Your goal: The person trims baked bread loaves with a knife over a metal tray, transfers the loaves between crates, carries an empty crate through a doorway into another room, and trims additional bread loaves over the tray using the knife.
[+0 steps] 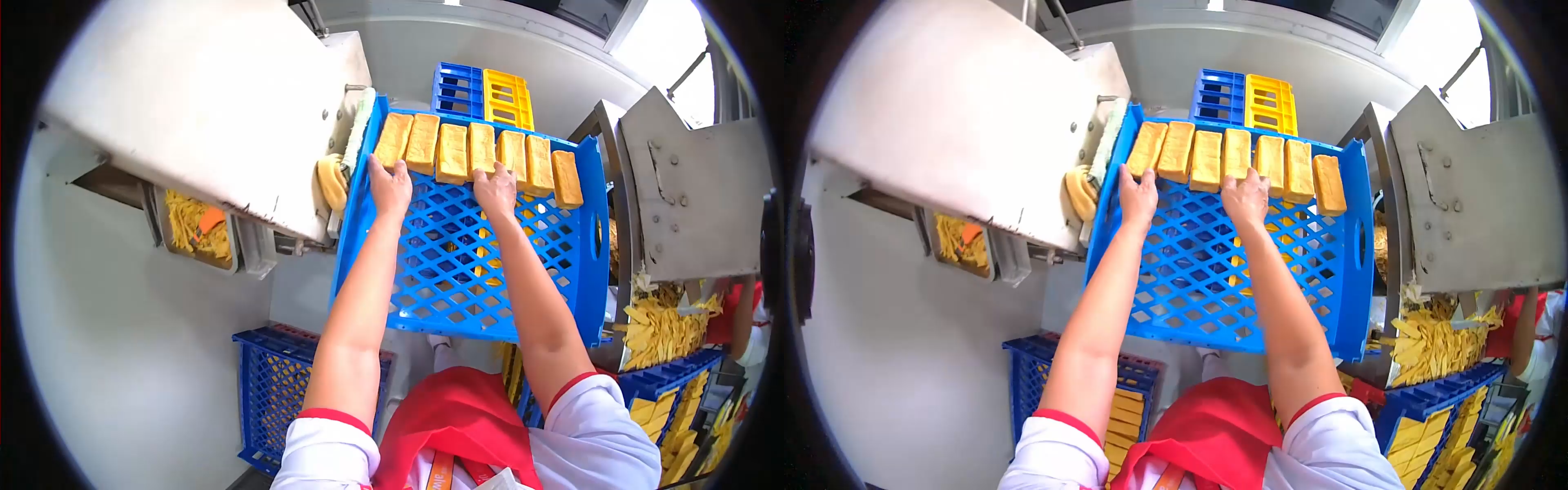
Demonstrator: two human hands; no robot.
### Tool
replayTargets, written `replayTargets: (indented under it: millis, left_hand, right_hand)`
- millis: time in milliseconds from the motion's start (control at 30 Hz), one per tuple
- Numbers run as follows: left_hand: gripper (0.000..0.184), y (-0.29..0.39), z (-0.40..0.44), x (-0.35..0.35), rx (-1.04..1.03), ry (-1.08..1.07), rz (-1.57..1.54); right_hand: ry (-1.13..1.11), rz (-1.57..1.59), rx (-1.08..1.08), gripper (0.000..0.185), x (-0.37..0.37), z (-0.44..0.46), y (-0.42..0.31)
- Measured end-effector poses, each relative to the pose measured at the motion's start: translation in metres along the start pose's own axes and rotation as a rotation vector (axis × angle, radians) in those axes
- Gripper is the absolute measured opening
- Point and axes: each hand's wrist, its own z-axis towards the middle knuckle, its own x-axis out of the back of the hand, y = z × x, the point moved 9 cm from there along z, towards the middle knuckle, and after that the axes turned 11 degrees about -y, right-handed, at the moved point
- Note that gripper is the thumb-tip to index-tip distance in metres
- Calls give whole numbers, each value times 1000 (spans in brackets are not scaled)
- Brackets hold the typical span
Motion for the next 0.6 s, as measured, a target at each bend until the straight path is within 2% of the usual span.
replayTargets:
  millis: [100, 167, 233, 333, 367, 433, 500, 600]
  left_hand:
    - [75, 8, 4, -1, 51, 79, 122]
    - [69, 18, 3, -6, 288, -69, 317]
    - [64, 15, 9, -15, 306, -76, 375]
    - [64, 32, 7, -16, 221, 87, 406]
    - [64, 33, 7, -11, 227, 90, 406]
    - [70, 28, 9, -4, 249, 16, 416]
    - [69, 30, 13, 1, 264, -38, 511]
    - [65, 23, 10, -3, 356, -171, 599]
  right_hand:
    - [-127, -22, -110, 59, -12, 11, 15]
    - [-87, 226, -137, 56, -17, 18, 34]
    - [-61, 216, -122, 53, -20, 16, 24]
    - [-72, 355, -72, 56, -26, 13, 16]
    - [-27, 383, -125, 56, -27, 15, 19]
    - [11, 411, -182, 56, -34, 24, 33]
    - [-30, 465, -77, 54, -33, 35, 32]
    - [-70, 374, -61, 49, -21, 26, 37]
